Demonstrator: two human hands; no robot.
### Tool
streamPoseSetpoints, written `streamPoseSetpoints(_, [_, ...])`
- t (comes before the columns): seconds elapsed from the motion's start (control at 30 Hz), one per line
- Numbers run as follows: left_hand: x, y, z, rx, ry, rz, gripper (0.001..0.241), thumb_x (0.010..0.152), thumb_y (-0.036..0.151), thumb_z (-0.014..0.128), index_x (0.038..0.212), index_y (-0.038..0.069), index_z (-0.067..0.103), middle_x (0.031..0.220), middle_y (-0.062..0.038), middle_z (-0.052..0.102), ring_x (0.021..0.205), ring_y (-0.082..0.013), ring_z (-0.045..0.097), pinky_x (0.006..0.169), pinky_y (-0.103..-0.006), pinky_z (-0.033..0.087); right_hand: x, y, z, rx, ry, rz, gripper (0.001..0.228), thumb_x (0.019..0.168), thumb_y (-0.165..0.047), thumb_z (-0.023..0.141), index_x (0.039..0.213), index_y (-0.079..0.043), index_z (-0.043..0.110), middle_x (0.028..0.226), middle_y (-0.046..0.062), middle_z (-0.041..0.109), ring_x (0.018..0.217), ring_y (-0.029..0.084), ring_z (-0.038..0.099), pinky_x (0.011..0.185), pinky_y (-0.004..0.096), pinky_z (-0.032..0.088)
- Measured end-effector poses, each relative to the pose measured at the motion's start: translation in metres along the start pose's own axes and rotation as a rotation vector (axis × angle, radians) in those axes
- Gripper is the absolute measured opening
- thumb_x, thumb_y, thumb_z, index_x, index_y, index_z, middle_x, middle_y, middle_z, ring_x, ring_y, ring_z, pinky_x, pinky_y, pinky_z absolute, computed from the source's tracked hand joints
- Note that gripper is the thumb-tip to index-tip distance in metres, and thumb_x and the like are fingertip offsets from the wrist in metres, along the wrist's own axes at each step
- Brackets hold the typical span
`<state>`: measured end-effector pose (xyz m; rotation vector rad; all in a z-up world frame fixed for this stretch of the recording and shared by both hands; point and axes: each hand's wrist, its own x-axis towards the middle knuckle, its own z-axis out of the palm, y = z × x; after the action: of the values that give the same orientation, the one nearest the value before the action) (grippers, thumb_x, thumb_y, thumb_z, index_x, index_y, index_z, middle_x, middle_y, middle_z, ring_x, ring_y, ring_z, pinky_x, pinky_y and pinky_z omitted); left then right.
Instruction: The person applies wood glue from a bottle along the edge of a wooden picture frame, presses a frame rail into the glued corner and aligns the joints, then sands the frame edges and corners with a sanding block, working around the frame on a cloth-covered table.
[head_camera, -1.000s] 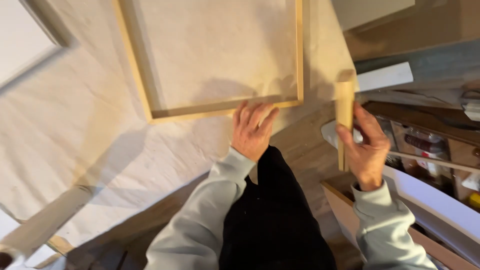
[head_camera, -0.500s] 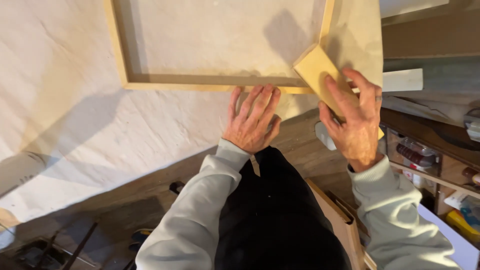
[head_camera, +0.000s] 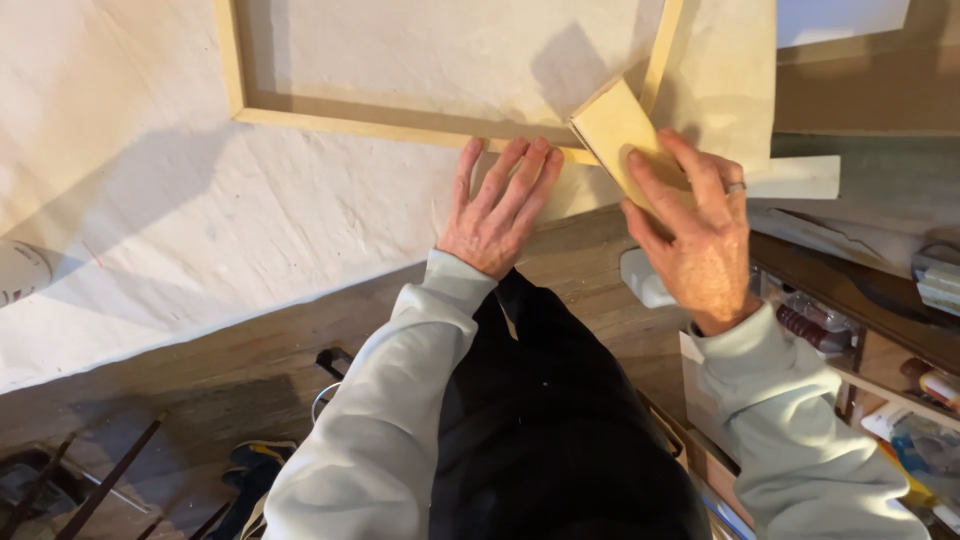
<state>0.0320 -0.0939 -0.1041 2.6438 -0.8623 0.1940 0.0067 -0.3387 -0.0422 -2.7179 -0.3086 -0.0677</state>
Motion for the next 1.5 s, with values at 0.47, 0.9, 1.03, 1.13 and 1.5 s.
streamPoseSetpoints(0.47, [0.001,-0.001,-0.004,-0.04,0.028,-0.004,0.061,0.095,0.008,0.061,0.155,0.007,0.05,0.159,-0.008,0.047,0.146,-0.0255,0.048,0.128,-0.0581,0.031,0.038,-0.026,-0.007,0.059,0.127,-0.017,0.057,0.075,-0.001,0.089,0.129,-0.006,0.071,0.14,0.014,0.057,0.115,0.029,0.066,0.103,0.05,0.054])
streamPoseSetpoints(0.9, [0.006,-0.003,-0.001,-0.073,0.052,-0.004,0.064,0.09,0.007,0.06,0.154,0.008,0.05,0.156,-0.008,0.049,0.145,-0.0254,0.048,0.127,-0.0588,0.03,0.01,0.002,0.007,0.097,0.096,-0.038,0.059,0.081,-0.012,0.091,0.135,-0.017,0.071,0.147,0.007,0.057,0.119,0.026,0.064,0.099,0.046,0.059])
streamPoseSetpoints(1.03, [-0.003,0.0,-0.005,-0.08,0.033,-0.018,0.064,0.091,0.007,0.06,0.154,0.008,0.051,0.156,-0.007,0.049,0.145,-0.025,0.048,0.127,-0.0577,0.031,0.018,-0.017,0.013,0.065,0.08,0.069,0.054,0.087,-0.009,0.089,0.137,-0.016,0.071,0.149,0.006,0.059,0.117,0.03,0.062,0.094,0.04,0.059])
streamPoseSetpoints(1.13, [0.007,0.0,0.003,-0.101,0.066,-0.001,0.064,0.091,0.006,0.06,0.154,0.009,0.051,0.156,-0.007,0.049,0.145,-0.0246,0.049,0.127,-0.0578,0.031,0.01,-0.003,0.006,0.04,0.099,0.016,0.057,0.082,-0.012,0.088,0.136,-0.016,0.071,0.147,0.009,0.057,0.121,0.032,0.061,0.099,0.043,0.058])
streamPoseSetpoints(1.5, [0.005,-0.002,-0.005,-0.087,0.063,-0.008,0.065,0.089,0.002,0.061,0.153,0.009,0.051,0.155,-0.008,0.05,0.144,-0.0251,0.049,0.127,-0.0576,0.031,0.01,0.019,0.02,0.086,0.074,0.126,0.055,0.089,-0.013,0.087,0.141,-0.019,0.071,0.15,0.006,0.058,0.114,0.023,0.063,0.099,0.041,0.06])
